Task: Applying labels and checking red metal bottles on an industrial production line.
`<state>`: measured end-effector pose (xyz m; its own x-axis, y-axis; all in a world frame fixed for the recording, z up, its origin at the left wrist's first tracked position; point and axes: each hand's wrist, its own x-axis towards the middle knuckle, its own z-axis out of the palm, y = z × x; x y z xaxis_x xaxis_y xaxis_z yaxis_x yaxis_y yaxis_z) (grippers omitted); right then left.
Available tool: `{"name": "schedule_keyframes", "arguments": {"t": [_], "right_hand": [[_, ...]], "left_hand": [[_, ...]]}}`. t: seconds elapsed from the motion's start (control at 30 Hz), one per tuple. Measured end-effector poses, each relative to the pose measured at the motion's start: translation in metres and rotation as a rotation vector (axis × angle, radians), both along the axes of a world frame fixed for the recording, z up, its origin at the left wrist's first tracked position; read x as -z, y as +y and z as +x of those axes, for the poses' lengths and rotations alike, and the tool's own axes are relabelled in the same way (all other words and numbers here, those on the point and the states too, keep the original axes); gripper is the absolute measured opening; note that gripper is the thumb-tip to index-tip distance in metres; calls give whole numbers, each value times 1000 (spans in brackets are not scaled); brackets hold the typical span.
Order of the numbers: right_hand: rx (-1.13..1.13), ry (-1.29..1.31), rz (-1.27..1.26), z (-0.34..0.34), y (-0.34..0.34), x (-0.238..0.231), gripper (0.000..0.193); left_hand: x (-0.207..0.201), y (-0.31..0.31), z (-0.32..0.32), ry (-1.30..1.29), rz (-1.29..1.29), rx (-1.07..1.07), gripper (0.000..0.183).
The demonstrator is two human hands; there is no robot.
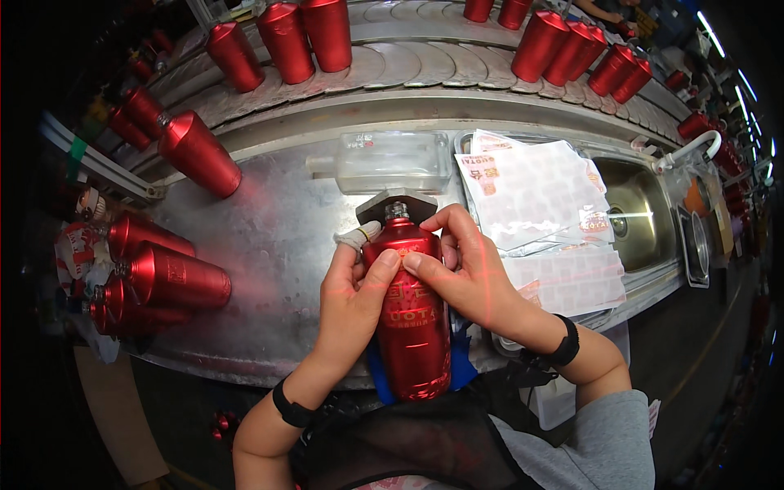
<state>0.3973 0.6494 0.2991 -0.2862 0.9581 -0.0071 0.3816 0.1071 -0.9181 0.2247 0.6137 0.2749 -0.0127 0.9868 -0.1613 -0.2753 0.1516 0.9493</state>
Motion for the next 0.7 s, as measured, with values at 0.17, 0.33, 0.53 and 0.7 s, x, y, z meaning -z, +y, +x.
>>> {"name": "schedule_keyframes", "arguments": {"t": [0.17, 0.33, 0.53, 0.7], "right_hand": [[-8, -1, 26, 2, 0, 8, 38], [35, 160, -85, 1, 2, 7, 36], [26, -23, 60, 0, 1, 1, 38], [0, -7, -92, 7, 3, 3, 34]], "left_hand": [[0, 0, -1, -9, -8, 2, 48], [-2, 2, -2, -74, -40, 3, 45], [-5, 5, 2, 2, -31, 16, 42], [-2, 4, 0, 2, -43, 17, 43]]}}
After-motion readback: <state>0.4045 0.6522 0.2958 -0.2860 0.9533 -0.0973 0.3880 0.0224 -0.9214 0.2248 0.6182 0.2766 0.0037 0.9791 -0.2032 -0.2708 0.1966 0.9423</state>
